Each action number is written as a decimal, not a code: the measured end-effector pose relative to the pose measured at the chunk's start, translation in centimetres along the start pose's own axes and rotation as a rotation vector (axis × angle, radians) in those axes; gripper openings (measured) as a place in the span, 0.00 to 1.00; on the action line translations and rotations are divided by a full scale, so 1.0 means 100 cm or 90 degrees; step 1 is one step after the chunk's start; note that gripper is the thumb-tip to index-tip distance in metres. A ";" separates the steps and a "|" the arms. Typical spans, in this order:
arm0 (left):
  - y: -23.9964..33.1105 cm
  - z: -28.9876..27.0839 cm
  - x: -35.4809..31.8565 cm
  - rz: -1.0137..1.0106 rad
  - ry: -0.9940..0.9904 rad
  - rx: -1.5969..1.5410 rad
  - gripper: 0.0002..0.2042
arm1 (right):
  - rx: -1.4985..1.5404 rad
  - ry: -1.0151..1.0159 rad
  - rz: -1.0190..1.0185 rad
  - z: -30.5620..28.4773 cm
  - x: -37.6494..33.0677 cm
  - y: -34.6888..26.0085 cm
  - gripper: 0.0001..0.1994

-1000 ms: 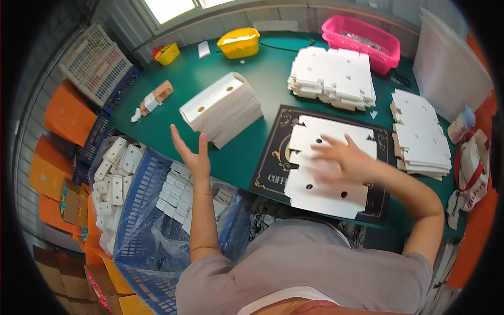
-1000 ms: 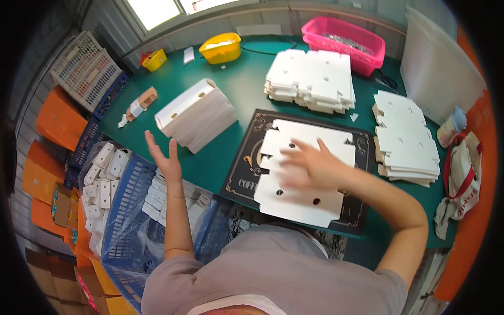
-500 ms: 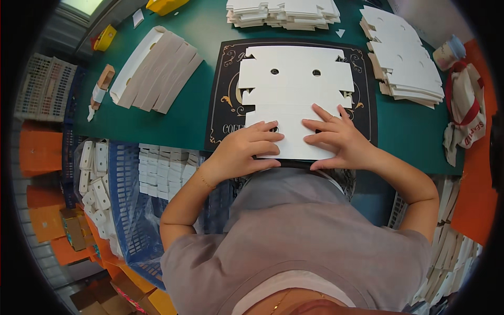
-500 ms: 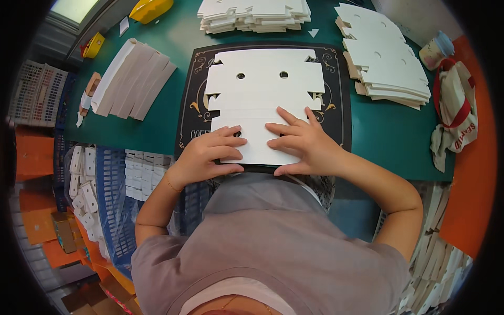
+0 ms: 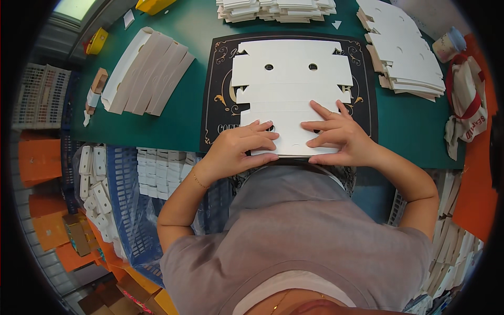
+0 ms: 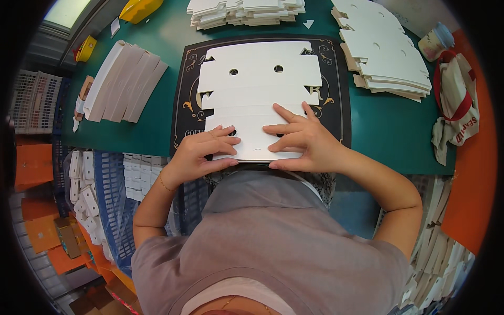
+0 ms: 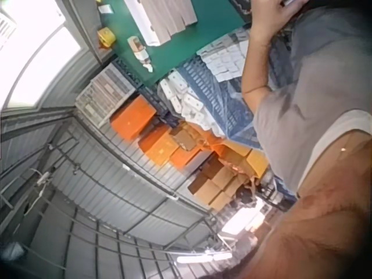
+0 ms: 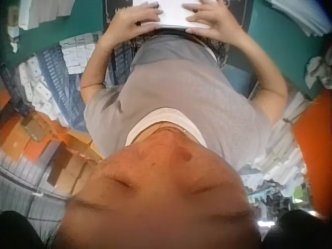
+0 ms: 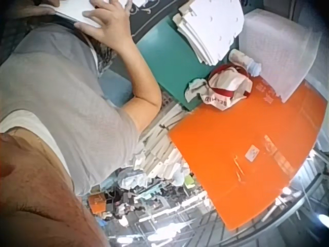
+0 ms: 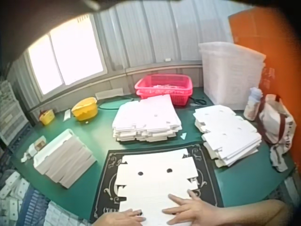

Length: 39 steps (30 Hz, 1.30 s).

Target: Folding and assembling white cardboard boxes on a workbench.

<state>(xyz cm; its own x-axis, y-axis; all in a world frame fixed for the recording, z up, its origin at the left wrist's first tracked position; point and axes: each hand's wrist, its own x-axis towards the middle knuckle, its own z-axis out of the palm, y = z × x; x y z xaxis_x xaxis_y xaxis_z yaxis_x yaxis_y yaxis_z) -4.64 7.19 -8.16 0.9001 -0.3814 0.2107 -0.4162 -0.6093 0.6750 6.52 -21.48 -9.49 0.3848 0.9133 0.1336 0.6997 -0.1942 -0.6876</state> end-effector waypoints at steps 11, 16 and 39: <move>0.006 -0.003 0.002 -0.021 0.009 -0.024 0.10 | 0.092 -0.016 0.063 -0.007 0.002 -0.005 0.09; 0.017 -0.007 0.008 -0.045 0.014 -0.048 0.11 | 0.177 -0.029 0.114 -0.010 0.003 -0.005 0.09; 0.007 0.010 0.007 -0.138 0.144 -0.044 0.08 | 0.152 0.038 0.170 -0.016 0.030 -0.024 0.10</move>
<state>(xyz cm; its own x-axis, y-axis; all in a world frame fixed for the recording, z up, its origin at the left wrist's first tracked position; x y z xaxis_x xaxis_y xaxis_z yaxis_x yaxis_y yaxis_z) -4.39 5.78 -8.28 0.9758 -0.0793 0.2039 -0.2095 -0.6076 0.7661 6.98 -18.84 -6.33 0.5745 0.8176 -0.0371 0.4114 -0.3276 -0.8505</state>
